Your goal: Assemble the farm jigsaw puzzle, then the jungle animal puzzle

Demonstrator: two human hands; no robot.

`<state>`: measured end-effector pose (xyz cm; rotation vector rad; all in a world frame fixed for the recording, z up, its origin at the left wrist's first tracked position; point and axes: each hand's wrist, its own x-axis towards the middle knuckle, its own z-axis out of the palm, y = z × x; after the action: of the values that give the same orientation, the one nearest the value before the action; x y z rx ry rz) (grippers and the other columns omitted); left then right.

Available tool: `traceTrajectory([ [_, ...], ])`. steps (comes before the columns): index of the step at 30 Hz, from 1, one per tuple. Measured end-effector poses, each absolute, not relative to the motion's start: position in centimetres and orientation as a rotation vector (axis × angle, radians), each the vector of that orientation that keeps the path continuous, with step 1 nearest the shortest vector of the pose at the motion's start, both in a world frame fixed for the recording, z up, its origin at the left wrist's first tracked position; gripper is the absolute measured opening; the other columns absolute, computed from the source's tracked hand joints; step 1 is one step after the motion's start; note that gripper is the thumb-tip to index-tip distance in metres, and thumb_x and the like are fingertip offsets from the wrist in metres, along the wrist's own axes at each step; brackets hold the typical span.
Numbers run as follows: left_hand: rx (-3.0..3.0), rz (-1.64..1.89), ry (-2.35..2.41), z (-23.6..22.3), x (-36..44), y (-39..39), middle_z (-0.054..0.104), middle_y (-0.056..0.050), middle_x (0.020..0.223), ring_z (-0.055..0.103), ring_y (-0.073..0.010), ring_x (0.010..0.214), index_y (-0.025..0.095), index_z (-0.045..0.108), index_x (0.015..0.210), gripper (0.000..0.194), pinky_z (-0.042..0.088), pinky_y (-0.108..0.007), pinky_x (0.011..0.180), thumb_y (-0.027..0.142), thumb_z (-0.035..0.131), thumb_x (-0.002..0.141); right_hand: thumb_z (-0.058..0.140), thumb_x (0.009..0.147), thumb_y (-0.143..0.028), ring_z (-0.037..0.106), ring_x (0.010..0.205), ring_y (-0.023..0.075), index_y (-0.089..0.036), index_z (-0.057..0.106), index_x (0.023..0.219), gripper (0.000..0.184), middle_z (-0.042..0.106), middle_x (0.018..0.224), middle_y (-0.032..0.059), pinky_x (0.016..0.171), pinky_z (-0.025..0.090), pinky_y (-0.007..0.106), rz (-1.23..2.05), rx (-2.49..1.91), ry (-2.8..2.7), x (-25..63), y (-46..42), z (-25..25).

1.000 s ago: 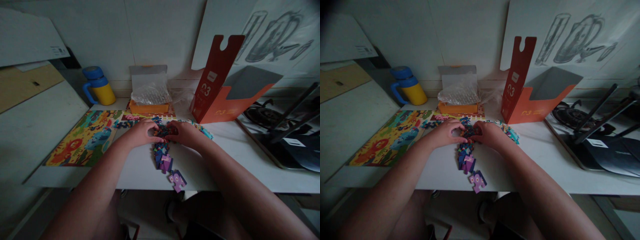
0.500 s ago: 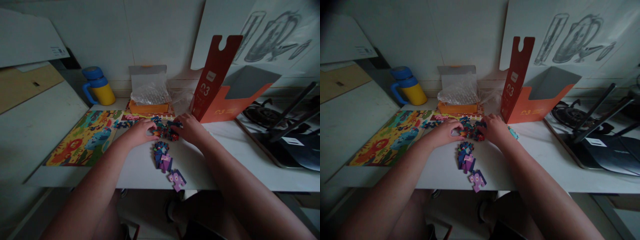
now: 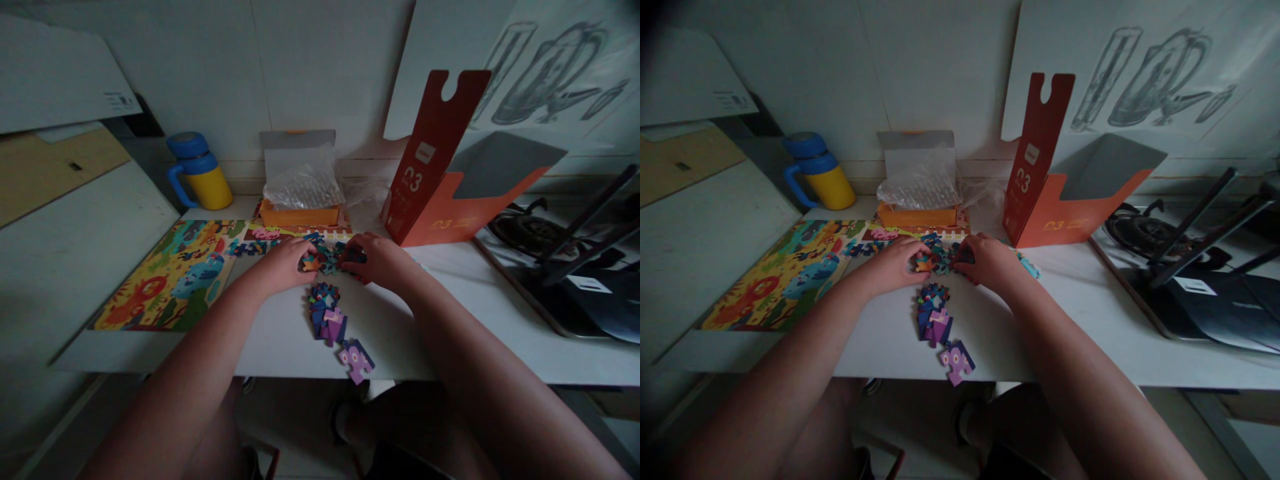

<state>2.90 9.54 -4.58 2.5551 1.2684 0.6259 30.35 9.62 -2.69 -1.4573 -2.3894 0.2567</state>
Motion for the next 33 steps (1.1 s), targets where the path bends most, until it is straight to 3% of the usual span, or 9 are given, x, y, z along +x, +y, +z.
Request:
traceTrajectory([
  [5,2.485,0.596,1.279,-3.7,1.1,9.4,0.072,-0.008,0.117,0.067,-0.0296,0.110,0.023,0.066,0.112,0.035,0.053,-0.042,0.097,0.021,0.078,0.079,0.078,0.092,-0.048,0.071,0.082,0.0254,-0.024,0.074,0.099,0.025,0.077,0.096,0.0088,0.070,0.049,0.033,0.236,-1.710,-2.227,30.8,10.0,-2.8],
  [8,2.472,0.532,1.183,-3.2,-0.1,9.2,0.072,-0.007,0.122,0.067,-0.0285,0.114,0.026,0.067,0.114,0.039,0.052,-0.040,0.100,0.018,0.076,0.077,0.073,0.096,-0.052,0.071,0.084,0.0299,-0.021,0.074,0.102,0.031,0.077,0.096,0.0139,0.070,0.048,0.037,0.125,-1.842,-2.184,31.2,9.9,-2.8],
  [11,2.488,0.476,1.148,-3.1,-0.5,9.2,0.072,-0.007,0.120,0.066,-0.0292,0.118,0.025,0.068,0.096,0.020,0.051,-0.039,0.102,0.030,0.080,0.081,0.068,0.100,-0.049,0.072,0.096,0.0366,-0.016,0.074,0.112,0.036,0.076,0.105,0.0219,0.079,0.051,0.043,-0.036,-1.912,-2.150,31.6,9.8,-2.9],
  [13,2.506,0.505,1.186,-3.2,-0.1,9.3,0.072,-0.008,0.113,0.067,-0.0290,0.113,0.024,0.066,0.088,0.021,0.051,-0.039,0.099,0.041,0.079,0.086,0.067,0.101,-0.044,0.069,0.111,0.0401,-0.014,0.074,0.119,0.036,0.074,0.115,0.0253,0.093,0.051,0.049,-0.115,-1.871,-2.156,31.6,9.9,-3.0],
  [17,2.547,0.623,1.269,-3.9,1.4,9.4,0.071,-0.009,0.115,0.066,-0.0291,0.113,0.023,0.069,0.105,0.024,0.051,-0.041,0.100,0.043,0.076,0.092,0.066,0.102,-0.045,0.060,0.130,0.0380,-0.014,0.067,0.139,0.049,0.067,0.139,0.0222,0.114,0.043,0.052,-0.043,-1.518,-2.332,30.3,9.9,-3.4],
  [22,2.595,0.561,1.285,-4.6,2.7,9.4,0.068,-0.015,0.129,0.062,-0.0346,0.128,0.019,0.070,0.123,0.043,0.049,-0.046,0.111,0.042,0.082,0.088,0.071,0.094,-0.065,0.056,0.139,0.0368,-0.013,0.059,0.152,0.079,0.062,0.152,0.0202,0.119,0.042,0.048,0.180,-1.239,-2.546,27.9,9.5,-4.2],
  [25,2.614,0.553,1.250,-4.6,2.9,9.4,0.068,-0.013,0.128,0.062,-0.0334,0.126,0.019,0.069,0.125,0.047,0.051,-0.045,0.109,0.042,0.084,0.087,0.070,0.097,-0.056,0.059,0.135,0.0352,-0.015,0.060,0.151,0.068,0.066,0.148,0.0186,0.115,0.045,0.045,0.183,-1.293,-2.565,27.6,9.5,-4.1],
  [29,2.647,0.551,1.226,-4.6,3.0,9.5,0.068,-0.011,0.122,0.063,-0.0316,0.119,0.020,0.071,0.119,0.037,0.052,-0.045,0.104,0.039,0.082,0.090,0.069,0.099,-0.043,0.065,0.127,0.0334,-0.017,0.065,0.143,0.051,0.073,0.138,0.0167,0.107,0.048,0.041,0.131,-1.396,-2.548,28.2,9.4,-3.3],
  [33,2.650,0.554,1.206,-4.7,3.1,9.5,0.068,-0.010,0.119,0.064,-0.0299,0.115,0.022,0.072,0.117,0.032,0.053,-0.043,0.100,0.037,0.082,0.090,0.072,0.095,-0.038,0.073,0.109,0.0310,-0.018,0.067,0.136,0.045,0.079,0.124,0.0150,0.089,0.051,0.035,0.124,-1.524,-2.466,29.0,9.1,-2.5],
])
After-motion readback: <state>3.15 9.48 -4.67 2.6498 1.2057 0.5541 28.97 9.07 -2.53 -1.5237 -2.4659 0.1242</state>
